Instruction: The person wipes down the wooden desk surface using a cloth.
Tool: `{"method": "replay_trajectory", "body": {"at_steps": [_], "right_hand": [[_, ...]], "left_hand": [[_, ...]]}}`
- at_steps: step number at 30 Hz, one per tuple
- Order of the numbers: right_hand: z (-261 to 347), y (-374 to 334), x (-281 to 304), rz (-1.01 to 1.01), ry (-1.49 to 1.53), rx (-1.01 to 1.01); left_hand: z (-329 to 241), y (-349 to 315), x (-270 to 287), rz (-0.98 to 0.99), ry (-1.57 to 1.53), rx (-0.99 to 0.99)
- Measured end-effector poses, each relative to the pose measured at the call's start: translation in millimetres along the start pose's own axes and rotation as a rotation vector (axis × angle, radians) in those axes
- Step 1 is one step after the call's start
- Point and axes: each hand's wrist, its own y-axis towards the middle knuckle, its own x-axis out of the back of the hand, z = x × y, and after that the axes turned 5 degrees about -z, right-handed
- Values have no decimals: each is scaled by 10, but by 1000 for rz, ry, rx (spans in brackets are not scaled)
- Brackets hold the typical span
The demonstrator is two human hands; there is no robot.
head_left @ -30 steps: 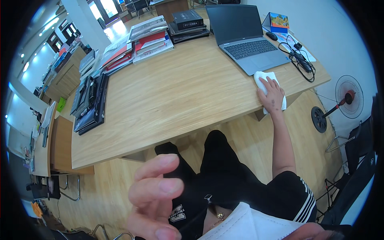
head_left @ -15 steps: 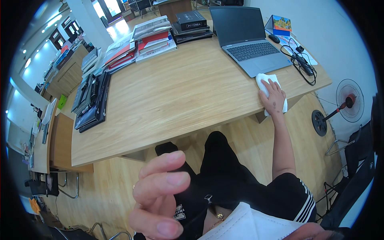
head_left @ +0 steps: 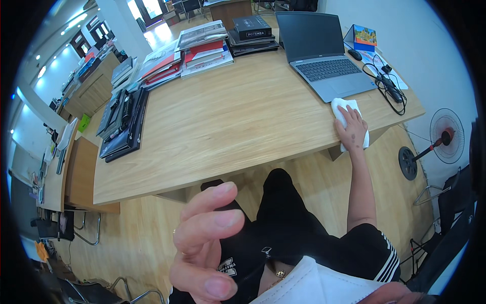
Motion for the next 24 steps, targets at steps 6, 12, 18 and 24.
{"method": "replay_trajectory", "body": {"at_steps": [6,12,18,24], "right_hand": [[-29,-7,-3,-5,-5,-1],[-34,-12,6,-4,-13,0],[-61,8,-18,-2,-4,18],[-32,51,-117,-27,16,54]], "left_hand": [[-31,-42,-19,-30,19,29],[-31,-38,30,-53,-20,-8],[-37,-7,106,-77,-89,-48],[-47,-18,128,-154,-10,-15]]}}
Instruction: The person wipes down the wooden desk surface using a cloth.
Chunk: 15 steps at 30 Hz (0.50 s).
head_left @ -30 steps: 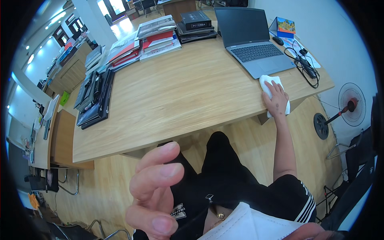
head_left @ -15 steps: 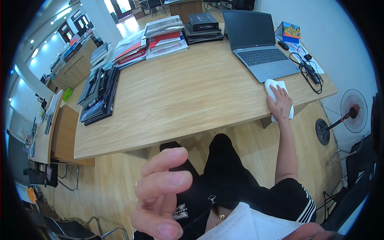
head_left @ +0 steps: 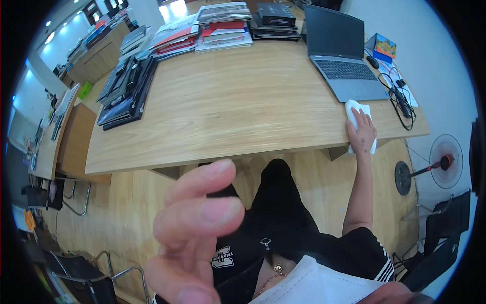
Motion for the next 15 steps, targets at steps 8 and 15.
{"method": "replay_trajectory", "body": {"at_steps": [8,15], "right_hand": [[73,-71,46,6,-21,50],[841,-279,207,138,-63,68]], "left_hand": [[751,-74,598,-204,635,161],[1661,-650,1674,-209,1536,587]]}}
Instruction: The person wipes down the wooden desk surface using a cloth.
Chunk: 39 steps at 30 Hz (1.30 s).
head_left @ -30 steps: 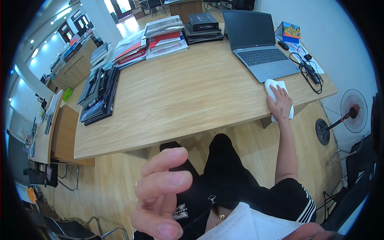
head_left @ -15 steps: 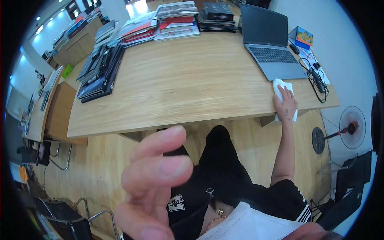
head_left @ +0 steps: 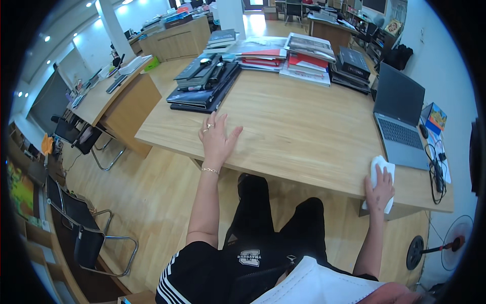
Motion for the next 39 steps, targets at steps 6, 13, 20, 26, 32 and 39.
{"method": "replay_trajectory", "body": {"at_steps": [6,13,20,26,32,39], "right_hand": [[910,-73,142,187,97,186],[2192,-232,221,281,329,611],[2659,-383,221,314,467,879],[2054,20,37,304,424,754],[1019,746,-417,226,290,409],[589,1310,-726,185,141,125]], "left_hand": [[38,-11,-119,125,71,8],[1,17,-107,222,134,11],[33,-14,-107,239,153,34],[29,-46,-90,245,165,31],[63,-52,-118,219,167,18],[32,-37,-83,207,121,23]]}}
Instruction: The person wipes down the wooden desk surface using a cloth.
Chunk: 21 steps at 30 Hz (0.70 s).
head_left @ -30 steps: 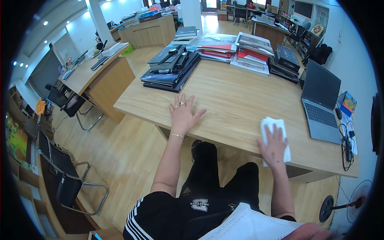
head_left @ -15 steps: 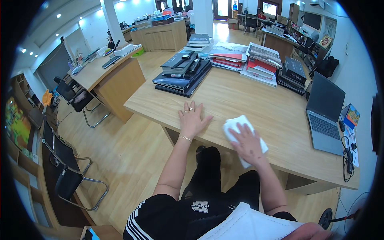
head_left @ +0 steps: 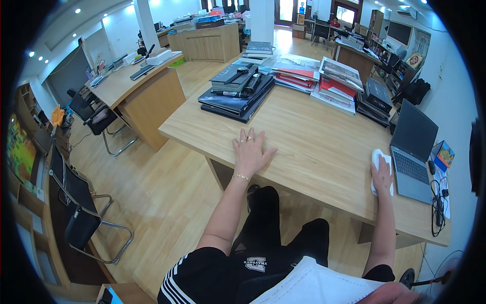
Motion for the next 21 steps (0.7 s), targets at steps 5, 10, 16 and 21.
{"method": "replay_trajectory", "body": {"at_steps": [5,10,16,21], "right_hand": [[783,32,-107,72,-88,-23],[1951,-412,-88,109,71,349],[2858,-1025,-59,146,175,712],[2895,-1140,13,158,256,804]], "left_hand": [[14,0,-3,-12,-13,4],[45,-4,-20,-6,3,4],[83,16,-135,-38,46,16],[162,7,-163,-60,39,29]]}}
